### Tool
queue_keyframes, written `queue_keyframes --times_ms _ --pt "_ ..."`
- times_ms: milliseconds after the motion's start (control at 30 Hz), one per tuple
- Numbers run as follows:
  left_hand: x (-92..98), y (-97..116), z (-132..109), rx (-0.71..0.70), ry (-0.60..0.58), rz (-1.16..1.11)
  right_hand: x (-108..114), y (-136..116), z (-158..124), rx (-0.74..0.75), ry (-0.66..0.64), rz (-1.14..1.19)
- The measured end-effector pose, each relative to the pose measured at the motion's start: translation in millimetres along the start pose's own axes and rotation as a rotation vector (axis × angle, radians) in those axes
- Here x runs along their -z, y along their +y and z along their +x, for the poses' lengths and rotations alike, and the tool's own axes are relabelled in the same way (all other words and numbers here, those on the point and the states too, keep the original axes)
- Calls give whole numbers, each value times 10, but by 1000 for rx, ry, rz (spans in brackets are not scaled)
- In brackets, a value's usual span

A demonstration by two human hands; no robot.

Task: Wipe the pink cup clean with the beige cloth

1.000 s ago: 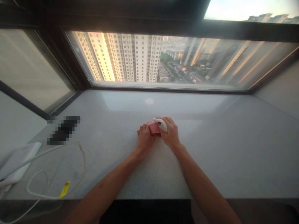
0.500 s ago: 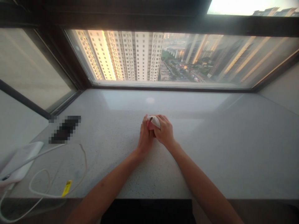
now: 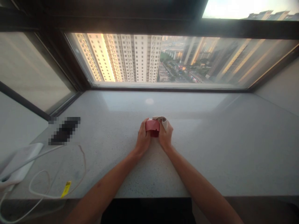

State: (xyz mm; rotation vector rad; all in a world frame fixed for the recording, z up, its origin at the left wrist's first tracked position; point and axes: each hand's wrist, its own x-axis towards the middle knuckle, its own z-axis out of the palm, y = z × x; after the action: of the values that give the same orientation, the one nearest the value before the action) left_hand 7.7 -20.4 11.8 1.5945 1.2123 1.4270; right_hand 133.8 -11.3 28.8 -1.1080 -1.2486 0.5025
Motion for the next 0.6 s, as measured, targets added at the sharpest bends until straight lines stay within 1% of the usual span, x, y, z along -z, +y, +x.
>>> queue_keyframes --times_ms 67,133,200,233,333,400,533,600 --pt "-7 29 -11 30 -41 20 127 -75 79 130 -118 -179" --pt "-17 40 -9 88 -78 42 221 -176 147 230 -230 -370" --pt "-25 25 4 122 -104 54 258 -281 191 293 -321 -535" --pt "-28 10 13 115 -105 57 256 -327 204 311 -352 -610" --pt "-35 -36 35 24 -56 51 208 -418 222 326 -404 -783" --pt "-39 -41 37 -14 -24 35 168 -443 226 340 -424 -855" --pt "-35 -2 23 -15 2 29 85 -476 207 397 -458 -916" --pt "-27 0 18 -13 -2 40 37 -496 185 409 -459 -924"
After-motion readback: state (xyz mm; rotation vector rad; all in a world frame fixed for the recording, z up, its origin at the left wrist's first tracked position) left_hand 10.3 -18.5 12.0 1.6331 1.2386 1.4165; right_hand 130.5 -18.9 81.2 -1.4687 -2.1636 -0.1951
